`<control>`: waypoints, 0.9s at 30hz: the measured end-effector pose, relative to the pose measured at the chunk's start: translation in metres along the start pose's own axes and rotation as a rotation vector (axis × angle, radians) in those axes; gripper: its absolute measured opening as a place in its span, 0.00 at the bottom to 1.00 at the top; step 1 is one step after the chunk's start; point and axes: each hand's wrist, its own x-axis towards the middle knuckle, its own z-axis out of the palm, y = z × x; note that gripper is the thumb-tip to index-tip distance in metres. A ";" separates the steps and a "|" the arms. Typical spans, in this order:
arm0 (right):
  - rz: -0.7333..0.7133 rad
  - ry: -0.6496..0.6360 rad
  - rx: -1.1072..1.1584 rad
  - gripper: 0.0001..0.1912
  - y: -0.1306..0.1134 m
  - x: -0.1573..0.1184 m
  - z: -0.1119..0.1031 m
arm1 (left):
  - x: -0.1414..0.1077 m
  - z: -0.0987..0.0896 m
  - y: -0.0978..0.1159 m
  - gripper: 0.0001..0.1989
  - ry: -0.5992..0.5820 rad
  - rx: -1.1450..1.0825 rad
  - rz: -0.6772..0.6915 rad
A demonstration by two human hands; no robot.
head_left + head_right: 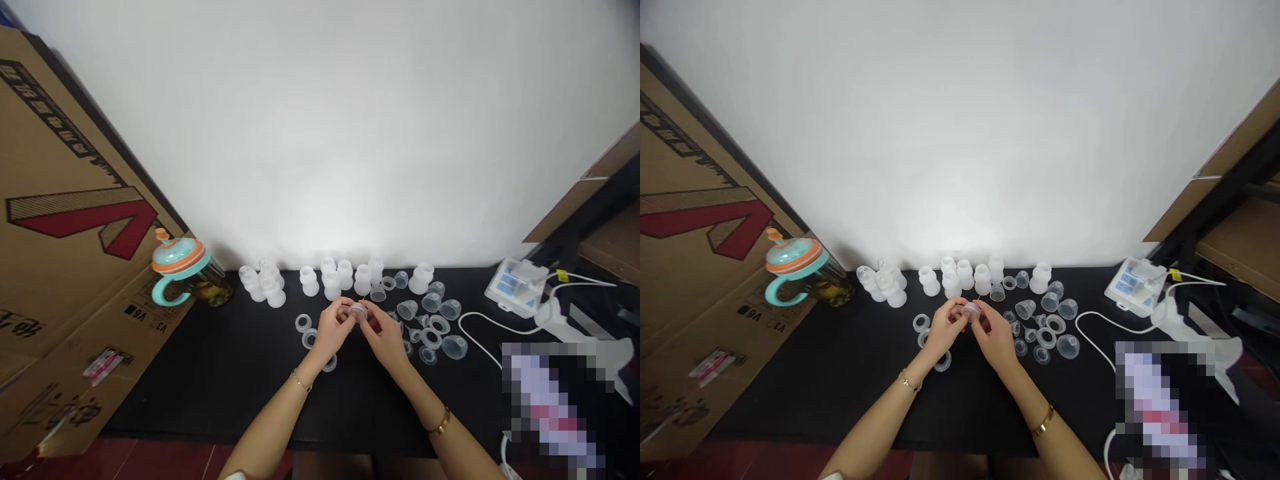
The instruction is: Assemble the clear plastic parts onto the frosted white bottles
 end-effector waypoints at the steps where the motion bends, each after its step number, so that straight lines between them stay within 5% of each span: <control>1: -0.002 0.000 -0.003 0.19 0.000 0.000 0.000 | 0.000 0.000 0.000 0.08 0.007 0.014 0.002; 27: 0.090 0.076 0.141 0.22 -0.001 0.001 -0.002 | -0.011 0.005 0.010 0.14 0.040 0.270 0.112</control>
